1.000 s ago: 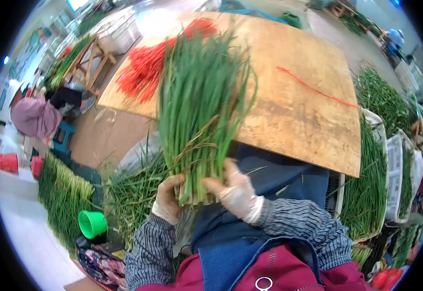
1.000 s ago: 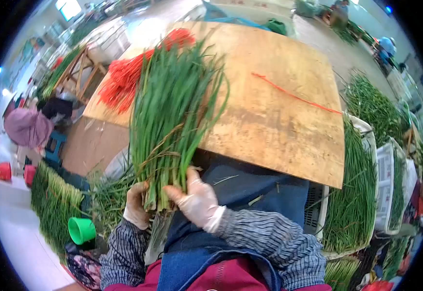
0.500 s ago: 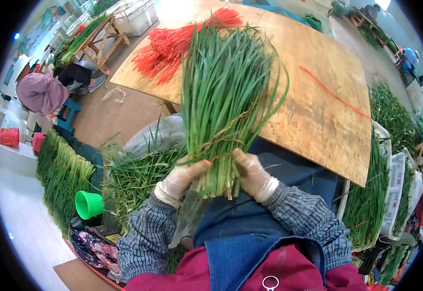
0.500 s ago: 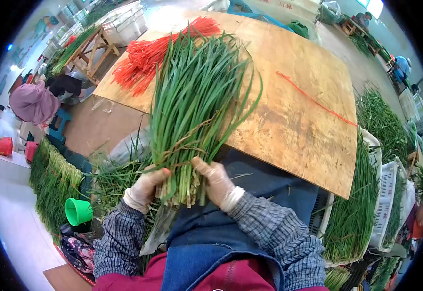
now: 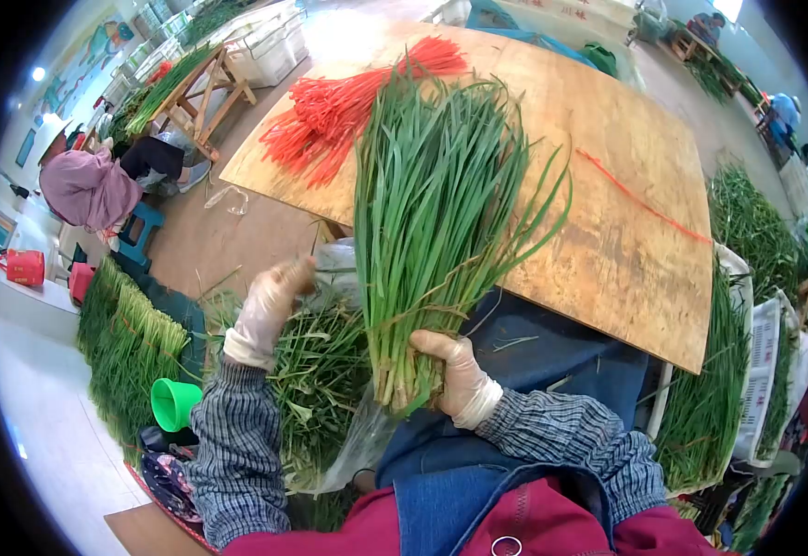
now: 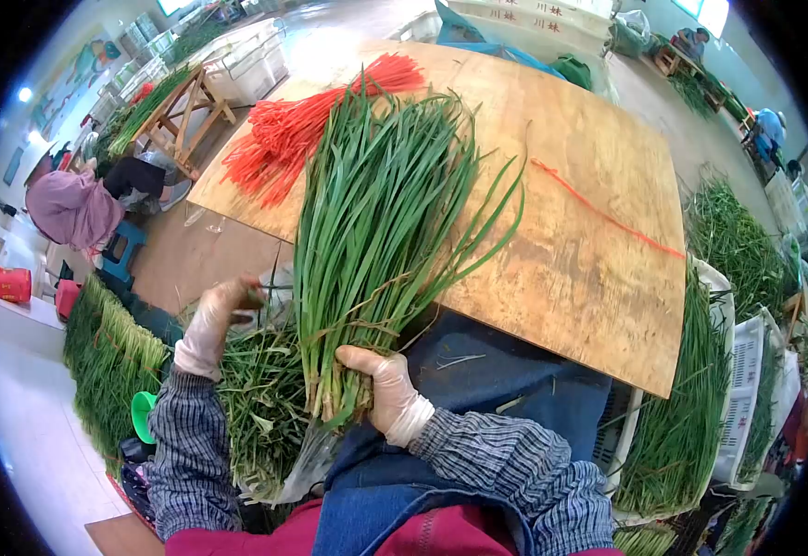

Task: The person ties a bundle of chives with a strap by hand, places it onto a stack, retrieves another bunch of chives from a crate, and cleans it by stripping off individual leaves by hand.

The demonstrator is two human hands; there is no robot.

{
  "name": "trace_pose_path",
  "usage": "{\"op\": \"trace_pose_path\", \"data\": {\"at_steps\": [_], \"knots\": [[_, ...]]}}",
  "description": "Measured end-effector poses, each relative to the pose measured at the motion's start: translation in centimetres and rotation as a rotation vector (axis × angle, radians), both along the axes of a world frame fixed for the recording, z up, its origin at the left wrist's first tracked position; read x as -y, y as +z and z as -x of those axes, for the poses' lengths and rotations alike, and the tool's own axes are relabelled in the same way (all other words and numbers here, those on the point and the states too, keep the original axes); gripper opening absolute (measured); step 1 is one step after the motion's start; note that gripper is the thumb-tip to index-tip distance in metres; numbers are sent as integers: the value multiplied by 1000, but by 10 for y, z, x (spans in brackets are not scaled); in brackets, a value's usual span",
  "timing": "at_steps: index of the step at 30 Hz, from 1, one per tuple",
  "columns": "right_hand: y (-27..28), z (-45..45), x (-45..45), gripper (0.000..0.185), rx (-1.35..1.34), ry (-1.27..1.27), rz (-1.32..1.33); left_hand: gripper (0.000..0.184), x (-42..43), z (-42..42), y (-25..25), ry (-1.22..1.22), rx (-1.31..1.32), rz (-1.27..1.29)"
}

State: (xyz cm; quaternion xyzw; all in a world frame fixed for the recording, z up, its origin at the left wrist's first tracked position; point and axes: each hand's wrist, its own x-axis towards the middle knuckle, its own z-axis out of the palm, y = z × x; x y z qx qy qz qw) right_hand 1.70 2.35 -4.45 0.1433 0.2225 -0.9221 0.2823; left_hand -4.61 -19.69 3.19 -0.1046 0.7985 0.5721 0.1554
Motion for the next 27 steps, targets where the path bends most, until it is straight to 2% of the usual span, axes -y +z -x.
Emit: {"op": "trace_pose_path", "data": {"at_steps": [1, 4, 7, 10, 13, 16, 19, 23, 25, 27], "knots": [[-2, -1, 2, 39, 2, 0, -43, 53, 0, 6, -4, 119, -78, -18], [4, -3, 3, 32, 39, -43, -36, 55, -6, 30, -15, 271, -357, 282], [5, -4, 5, 29, 76, -66, -33, 69, -25, 31, 4, 225, -846, 778], [9, -7, 10, 29, 89, -70, -50, 71, -46, 27, 28, -57, -338, 181], [14, -15, 17, 31, 88, -43, -69, 53, -54, 34, -10, -177, -196, 186], [16, -29, 34, 36, 37, -42, -82, 48, -74, 35, -4, -211, 150, -267], [9, -34, 33, 45, 7, 113, -35, 45, -80, 39, -6, -156, 369, -475], [-9, -34, 17, 47, -66, 191, 20, 38, -74, 42, -28, -157, 486, -691], [-16, -33, 9, 45, -65, 215, 3, 36, -75, 40, -31, -150, 460, -695], [-14, -30, -1, 50, -101, 129, -46, 37, -76, 37, -26, -144, 465, -686]]}}
